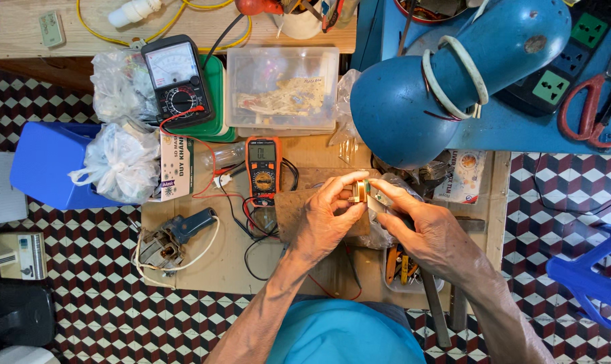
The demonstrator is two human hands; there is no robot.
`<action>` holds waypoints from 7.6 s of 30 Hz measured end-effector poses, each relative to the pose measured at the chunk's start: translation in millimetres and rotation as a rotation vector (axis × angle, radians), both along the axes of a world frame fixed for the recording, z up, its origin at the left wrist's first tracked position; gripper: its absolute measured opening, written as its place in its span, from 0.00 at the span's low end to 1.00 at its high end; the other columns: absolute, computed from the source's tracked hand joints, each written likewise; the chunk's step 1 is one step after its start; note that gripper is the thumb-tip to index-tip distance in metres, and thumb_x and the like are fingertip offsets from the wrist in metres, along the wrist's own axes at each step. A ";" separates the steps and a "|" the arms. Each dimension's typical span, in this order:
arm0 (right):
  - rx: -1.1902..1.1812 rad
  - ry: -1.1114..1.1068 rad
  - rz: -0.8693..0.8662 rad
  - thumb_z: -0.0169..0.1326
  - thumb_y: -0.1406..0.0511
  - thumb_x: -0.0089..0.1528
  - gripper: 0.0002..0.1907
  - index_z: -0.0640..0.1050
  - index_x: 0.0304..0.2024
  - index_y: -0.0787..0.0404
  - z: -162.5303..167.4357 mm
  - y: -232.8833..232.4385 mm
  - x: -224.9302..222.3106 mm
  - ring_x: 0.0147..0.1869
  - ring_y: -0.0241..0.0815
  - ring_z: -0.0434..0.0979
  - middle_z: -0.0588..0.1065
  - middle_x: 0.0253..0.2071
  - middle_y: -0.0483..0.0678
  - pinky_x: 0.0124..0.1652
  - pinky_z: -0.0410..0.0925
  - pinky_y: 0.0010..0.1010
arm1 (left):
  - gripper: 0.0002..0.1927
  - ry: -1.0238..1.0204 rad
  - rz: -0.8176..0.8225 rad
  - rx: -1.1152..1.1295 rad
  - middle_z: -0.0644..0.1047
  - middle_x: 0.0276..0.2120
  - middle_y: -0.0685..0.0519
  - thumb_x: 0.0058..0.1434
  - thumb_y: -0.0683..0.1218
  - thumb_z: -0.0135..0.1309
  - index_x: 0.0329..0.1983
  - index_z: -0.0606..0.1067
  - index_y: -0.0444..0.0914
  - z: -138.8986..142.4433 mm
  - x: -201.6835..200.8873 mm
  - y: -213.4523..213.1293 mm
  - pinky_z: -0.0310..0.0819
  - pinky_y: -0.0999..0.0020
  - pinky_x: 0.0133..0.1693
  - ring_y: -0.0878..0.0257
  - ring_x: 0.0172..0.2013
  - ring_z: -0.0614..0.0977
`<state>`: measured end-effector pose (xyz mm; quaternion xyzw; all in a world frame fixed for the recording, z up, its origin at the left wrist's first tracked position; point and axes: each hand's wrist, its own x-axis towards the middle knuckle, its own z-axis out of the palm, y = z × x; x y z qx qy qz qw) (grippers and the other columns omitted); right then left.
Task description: The person pries open a small electrical plug and socket assembly on a workbench using a small screwdriver and pliers, removes and repositions its internal contact parts, then touches multimeter test probes to the component to test it.
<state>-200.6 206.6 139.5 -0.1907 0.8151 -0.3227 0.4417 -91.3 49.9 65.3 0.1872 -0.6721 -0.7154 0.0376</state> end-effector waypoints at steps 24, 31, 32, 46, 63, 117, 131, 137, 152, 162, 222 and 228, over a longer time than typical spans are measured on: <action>-0.144 0.070 -0.041 0.51 0.59 0.65 0.26 0.71 0.67 0.53 -9.3 -0.7 6.0 0.46 0.34 0.83 0.82 0.48 0.51 0.45 0.72 0.27 | 0.26 -0.022 -0.011 -0.118 0.77 0.51 0.52 0.62 0.37 0.59 0.64 0.74 0.42 3.7 1.2 0.4 0.83 0.72 0.49 0.63 0.47 0.84; -0.215 0.008 -0.132 0.53 0.60 0.65 0.24 0.75 0.64 0.54 -24.2 9.2 12.5 0.48 0.33 0.82 0.83 0.51 0.47 0.47 0.74 0.27 | 0.26 -0.087 -0.014 -0.107 0.77 0.49 0.52 0.62 0.38 0.60 0.64 0.74 0.43 5.6 -0.5 1.0 0.83 0.72 0.48 0.64 0.47 0.84; -0.237 0.021 -0.118 0.52 0.60 0.66 0.23 0.75 0.64 0.54 -26.4 10.4 12.4 0.49 0.32 0.82 0.82 0.52 0.46 0.47 0.74 0.27 | 0.26 -0.112 -0.022 -0.128 0.77 0.49 0.51 0.62 0.39 0.60 0.64 0.74 0.43 6.1 -0.2 0.2 0.83 0.72 0.47 0.64 0.46 0.85; -0.354 -0.709 -0.569 0.51 0.64 0.66 0.28 0.70 0.70 0.60 -42.8 20.3 -4.0 0.26 0.28 0.67 0.72 0.29 0.44 0.20 0.61 0.19 | 0.28 -0.123 -0.373 -0.038 0.78 0.48 0.54 0.63 0.37 0.59 0.67 0.74 0.42 3.2 14.4 -47.2 0.76 0.75 0.47 0.69 0.45 0.79; -0.107 -0.301 -0.270 0.47 0.57 0.64 0.32 0.63 0.73 0.48 -26.6 18.9 27.4 0.30 0.32 0.69 0.79 0.31 0.43 0.32 0.67 0.27 | 0.29 -0.171 -0.203 0.441 0.76 0.55 0.53 0.67 0.40 0.54 0.72 0.67 0.40 -9.9 29.6 -29.7 0.73 0.73 0.57 0.69 0.55 0.77; -0.124 -0.174 -0.132 0.51 0.59 0.64 0.29 0.69 0.69 0.50 -26.2 13.9 34.6 0.34 0.32 0.71 0.75 0.31 0.43 0.35 0.68 0.26 | 0.24 -0.196 -0.161 0.027 0.81 0.44 0.53 0.64 0.47 0.59 0.64 0.74 0.39 -4.7 25.4 -21.5 0.79 0.73 0.42 0.69 0.39 0.82; -0.058 -0.122 -0.148 0.51 0.58 0.65 0.27 0.72 0.68 0.48 -31.8 13.7 38.2 0.40 0.34 0.78 0.81 0.37 0.46 0.42 0.72 0.27 | 0.24 -0.225 -0.138 -0.021 0.83 0.46 0.53 0.63 0.50 0.59 0.62 0.75 0.39 0.5 25.1 -19.5 0.79 0.74 0.42 0.70 0.40 0.83; -0.234 -0.048 -0.166 0.51 0.59 0.66 0.24 0.74 0.65 0.53 -37.1 15.1 40.3 0.50 0.32 0.80 0.81 0.50 0.44 0.50 0.72 0.25 | 0.25 -0.268 -0.115 0.009 0.83 0.44 0.52 0.63 0.50 0.60 0.62 0.75 0.38 -2.1 24.6 -17.0 0.79 0.74 0.42 0.70 0.40 0.83; -0.139 -0.338 -0.606 0.48 0.61 0.67 0.25 0.72 0.67 0.57 -80.9 40.9 42.2 0.28 0.31 0.69 0.77 0.33 0.44 0.25 0.64 0.24 | 0.29 -0.079 -0.103 0.402 0.76 0.56 0.52 0.65 0.42 0.55 0.69 0.66 0.35 -32.3 35.1 -22.8 0.73 0.70 0.58 0.68 0.55 0.78; -0.124 0.184 -0.344 0.50 0.62 0.66 0.30 0.65 0.70 0.61 -166.1 61.2 42.8 0.47 0.33 0.76 0.78 0.50 0.53 0.47 0.66 0.25 | 0.26 0.079 0.066 0.836 0.75 0.60 0.49 0.63 0.37 0.51 0.66 0.65 0.35 -18.9 58.4 -6.2 0.69 0.70 0.64 0.63 0.61 0.75; 0.060 0.162 -0.575 0.61 0.63 0.61 0.19 0.78 0.53 0.66 -124.9 143.6 15.3 0.42 0.38 0.81 0.83 0.42 0.50 0.42 0.71 0.29 | 0.25 -0.476 0.530 -0.384 0.87 0.37 0.44 0.73 0.57 0.45 0.41 0.85 0.34 4.8 149.3 32.4 0.74 0.65 0.49 0.57 0.41 0.85; -0.222 -0.105 -0.577 0.62 0.61 0.59 0.21 0.81 0.52 0.63 -136.9 145.7 2.2 0.43 0.39 0.80 0.84 0.41 0.50 0.43 0.72 0.30 | 0.17 -0.895 0.471 -0.324 0.85 0.46 0.45 0.70 0.51 0.49 0.47 0.82 0.35 -47.2 248.1 39.3 0.72 0.67 0.53 0.60 0.50 0.84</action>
